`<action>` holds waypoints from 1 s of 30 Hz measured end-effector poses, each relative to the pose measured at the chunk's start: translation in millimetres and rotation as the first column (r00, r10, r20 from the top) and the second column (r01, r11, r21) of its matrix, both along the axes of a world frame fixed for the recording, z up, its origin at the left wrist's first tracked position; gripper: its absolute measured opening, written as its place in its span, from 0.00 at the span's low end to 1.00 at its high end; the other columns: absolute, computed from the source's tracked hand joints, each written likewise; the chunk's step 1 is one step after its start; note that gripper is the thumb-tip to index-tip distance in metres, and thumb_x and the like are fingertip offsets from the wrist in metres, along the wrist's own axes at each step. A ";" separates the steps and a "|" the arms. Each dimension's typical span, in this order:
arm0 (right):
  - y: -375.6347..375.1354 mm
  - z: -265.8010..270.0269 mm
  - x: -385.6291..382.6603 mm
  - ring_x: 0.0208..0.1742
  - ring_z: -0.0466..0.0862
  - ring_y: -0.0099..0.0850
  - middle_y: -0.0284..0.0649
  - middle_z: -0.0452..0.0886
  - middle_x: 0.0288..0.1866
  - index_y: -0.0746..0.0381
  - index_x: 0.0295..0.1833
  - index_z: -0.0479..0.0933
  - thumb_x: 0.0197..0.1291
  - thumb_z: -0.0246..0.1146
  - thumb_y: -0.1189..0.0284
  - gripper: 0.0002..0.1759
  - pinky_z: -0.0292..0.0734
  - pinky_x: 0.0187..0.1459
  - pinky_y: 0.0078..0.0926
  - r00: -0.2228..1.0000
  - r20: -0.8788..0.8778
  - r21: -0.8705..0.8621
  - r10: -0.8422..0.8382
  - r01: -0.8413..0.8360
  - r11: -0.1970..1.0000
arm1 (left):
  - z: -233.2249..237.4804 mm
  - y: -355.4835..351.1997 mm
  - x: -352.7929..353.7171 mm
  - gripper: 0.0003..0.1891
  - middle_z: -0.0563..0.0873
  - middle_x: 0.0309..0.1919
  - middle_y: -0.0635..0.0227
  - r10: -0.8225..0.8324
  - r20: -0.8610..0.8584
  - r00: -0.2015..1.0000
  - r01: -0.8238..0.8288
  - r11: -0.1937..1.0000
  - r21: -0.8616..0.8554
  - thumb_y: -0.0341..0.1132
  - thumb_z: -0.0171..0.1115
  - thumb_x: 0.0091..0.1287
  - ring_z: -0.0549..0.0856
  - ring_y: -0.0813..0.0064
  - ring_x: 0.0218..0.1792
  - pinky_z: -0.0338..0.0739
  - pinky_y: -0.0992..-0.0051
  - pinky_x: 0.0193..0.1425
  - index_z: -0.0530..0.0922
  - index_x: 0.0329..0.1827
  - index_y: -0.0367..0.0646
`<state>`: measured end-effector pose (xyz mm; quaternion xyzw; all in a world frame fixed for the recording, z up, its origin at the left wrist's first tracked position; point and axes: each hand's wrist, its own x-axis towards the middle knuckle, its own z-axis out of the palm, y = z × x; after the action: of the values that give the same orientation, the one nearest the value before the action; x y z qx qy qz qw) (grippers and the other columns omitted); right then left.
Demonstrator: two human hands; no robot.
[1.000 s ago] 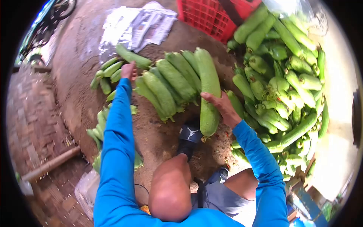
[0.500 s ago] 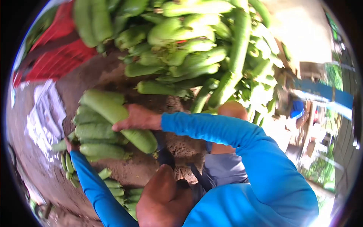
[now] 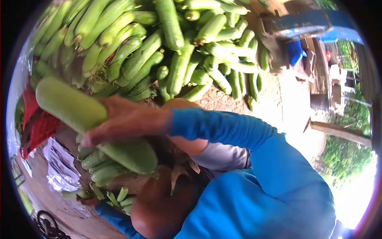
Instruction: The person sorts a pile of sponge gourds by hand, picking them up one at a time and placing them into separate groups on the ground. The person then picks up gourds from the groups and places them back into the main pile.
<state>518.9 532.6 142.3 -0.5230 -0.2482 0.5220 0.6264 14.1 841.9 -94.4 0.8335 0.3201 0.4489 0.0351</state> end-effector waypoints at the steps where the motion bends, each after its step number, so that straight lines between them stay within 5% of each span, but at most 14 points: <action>1: -24.8 7.8 11.7 0.43 0.83 0.29 0.44 0.83 0.43 0.70 0.58 0.73 0.48 0.72 0.52 0.39 0.78 0.46 0.26 1.000 -0.015 0.026 -0.017 0.017 1.000 | 35.5 -24.7 30.1 0.40 0.74 0.53 0.53 -0.038 0.025 0.999 0.041 0.988 -0.151 0.28 0.76 0.46 0.80 0.57 0.47 0.81 0.57 0.49 0.66 0.65 0.36; 4: -138.1 17.6 49.5 0.49 0.83 0.30 0.42 0.83 0.51 0.68 0.63 0.71 0.58 0.66 0.56 0.34 0.78 0.53 0.27 0.955 -0.183 0.207 -0.235 0.271 0.940 | 162.4 -87.8 126.0 0.40 0.76 0.53 0.52 0.009 0.052 0.999 0.029 0.733 -0.680 0.35 0.74 0.50 0.79 0.57 0.52 0.79 0.60 0.54 0.65 0.66 0.34; 5: -177.1 21.8 63.6 0.52 0.82 0.30 0.42 0.83 0.53 0.68 0.63 0.71 0.62 0.64 0.58 0.31 0.77 0.55 0.28 0.869 -0.362 0.060 -0.338 0.384 0.921 | 185.1 -83.0 151.1 0.40 0.76 0.55 0.51 -0.352 -0.290 0.890 0.340 0.936 -0.090 0.37 0.72 0.52 0.79 0.57 0.53 0.78 0.62 0.56 0.65 0.67 0.32; 7: -240.9 21.7 77.8 0.57 0.80 0.29 0.42 0.80 0.59 0.65 0.64 0.70 0.66 0.61 0.59 0.28 0.75 0.58 0.30 0.895 0.193 0.118 -0.402 0.386 0.915 | 212.1 -95.0 203.9 0.20 0.79 0.49 0.57 -0.526 -0.101 0.844 0.477 0.824 -0.307 0.29 0.58 0.66 0.81 0.66 0.45 0.81 0.69 0.46 0.69 0.60 0.32; 9: -302.6 16.7 81.6 0.59 0.79 0.35 0.44 0.77 0.63 0.61 0.68 0.68 0.64 0.62 0.70 0.27 0.74 0.60 0.33 0.836 0.314 -0.051 -0.449 0.488 0.872 | 226.3 -75.0 248.6 0.15 0.81 0.40 0.61 -0.311 0.312 0.898 0.399 0.272 -0.876 0.33 0.56 0.68 0.82 0.71 0.39 0.80 0.75 0.41 0.75 0.53 0.32; 11: -380.9 -34.4 84.6 0.58 0.79 0.42 0.45 0.75 0.64 0.56 0.70 0.64 0.56 0.64 0.80 0.35 0.73 0.61 0.36 0.154 0.947 0.227 -0.281 0.294 0.928 | 229.0 -60.1 283.9 0.18 0.81 0.52 0.52 -0.719 -0.203 0.665 0.472 0.615 -0.632 0.36 0.54 0.70 0.82 0.62 0.52 0.81 0.66 0.52 0.74 0.58 0.34; 13: -429.0 -52.4 69.0 0.58 0.78 0.49 0.48 0.74 0.65 0.53 0.72 0.61 0.50 0.64 0.87 0.42 0.74 0.59 0.40 0.022 0.980 0.171 -0.198 0.419 0.892 | 228.8 -91.7 352.4 0.16 0.81 0.53 0.55 -0.870 -0.305 0.388 0.625 0.492 -0.606 0.33 0.54 0.69 0.81 0.63 0.53 0.77 0.67 0.58 0.77 0.56 0.34; 15: -466.3 -71.3 37.5 0.57 0.78 0.50 0.50 0.75 0.63 0.53 0.72 0.61 0.51 0.64 0.88 0.43 0.75 0.57 0.41 0.023 0.990 0.106 -0.140 0.535 0.838 | 249.6 -194.0 420.7 0.18 0.81 0.55 0.55 -0.910 0.009 0.415 0.353 0.151 -0.923 0.35 0.59 0.67 0.81 0.66 0.55 0.73 0.71 0.62 0.78 0.57 0.35; 16: -513.4 -145.1 20.9 0.55 0.79 0.48 0.48 0.77 0.61 0.53 0.73 0.61 0.54 0.64 0.85 0.41 0.76 0.55 0.40 0.477 0.797 -0.025 -0.370 0.638 0.770 | 259.4 -240.7 453.3 0.20 0.83 0.51 0.58 -0.920 -0.387 0.061 0.732 0.305 -0.609 0.39 0.60 0.66 0.81 0.68 0.54 0.74 0.72 0.60 0.79 0.56 0.36; 17: -558.7 -216.0 4.8 0.52 0.80 0.46 0.46 0.78 0.58 0.53 0.73 0.61 0.57 0.64 0.82 0.39 0.76 0.53 0.39 0.624 0.387 -0.144 -0.679 0.768 0.624 | 286.1 -317.0 480.2 0.18 0.84 0.44 0.61 -0.969 -0.025 0.247 0.349 0.113 -0.930 0.39 0.60 0.66 0.83 0.70 0.48 0.76 0.72 0.56 0.80 0.54 0.37; 19: -545.2 -169.0 -46.3 0.46 0.80 0.34 0.38 0.79 0.49 0.56 0.67 0.67 0.61 0.66 0.66 0.29 0.77 0.50 0.34 0.047 0.996 0.015 -0.080 0.765 0.644 | 288.8 -405.1 530.7 0.21 0.82 0.46 0.62 -0.994 0.023 0.111 -0.081 -0.032 -0.996 0.43 0.63 0.64 0.81 0.71 0.48 0.75 0.74 0.53 0.80 0.53 0.37; 22: -552.1 -203.1 -87.4 0.38 0.78 0.23 0.30 0.76 0.36 0.57 0.48 0.77 0.54 0.71 0.54 0.23 0.77 0.43 0.30 0.321 0.150 -0.370 -0.935 0.896 0.248 | 210.4 -498.4 550.8 0.21 0.84 0.40 0.64 -0.876 0.464 -0.132 0.144 -0.480 -0.865 0.50 0.63 0.65 0.82 0.74 0.40 0.75 0.75 0.45 0.83 0.50 0.41; 26: -546.6 -205.8 -100.4 0.34 0.79 0.28 0.32 0.78 0.33 0.55 0.46 0.77 0.55 0.70 0.55 0.20 0.78 0.37 0.32 -0.045 -0.155 -0.570 -0.987 0.820 0.053 | 157.2 -615.4 566.1 0.29 0.83 0.24 0.68 -0.953 0.025 -0.301 0.041 -0.039 -0.998 0.61 0.65 0.53 0.79 0.73 0.26 0.72 0.70 0.31 0.84 0.38 0.39; 30: -622.5 -347.5 -159.1 0.44 0.81 0.31 0.34 0.81 0.44 0.54 0.53 0.76 0.62 0.64 0.53 0.21 0.79 0.47 0.38 0.177 0.013 -0.491 -0.984 0.859 0.148 | 87.5 -704.0 532.9 0.36 0.86 0.31 0.58 -0.942 -0.012 -0.335 0.206 -0.061 -0.977 0.65 0.65 0.49 0.86 0.61 0.34 0.78 0.62 0.41 0.80 0.51 0.44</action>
<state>359.7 -89.9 -205.2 -0.5838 0.3437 0.1294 0.7241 547.0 137.8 -6.9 0.7986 -0.2052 -0.3627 0.4342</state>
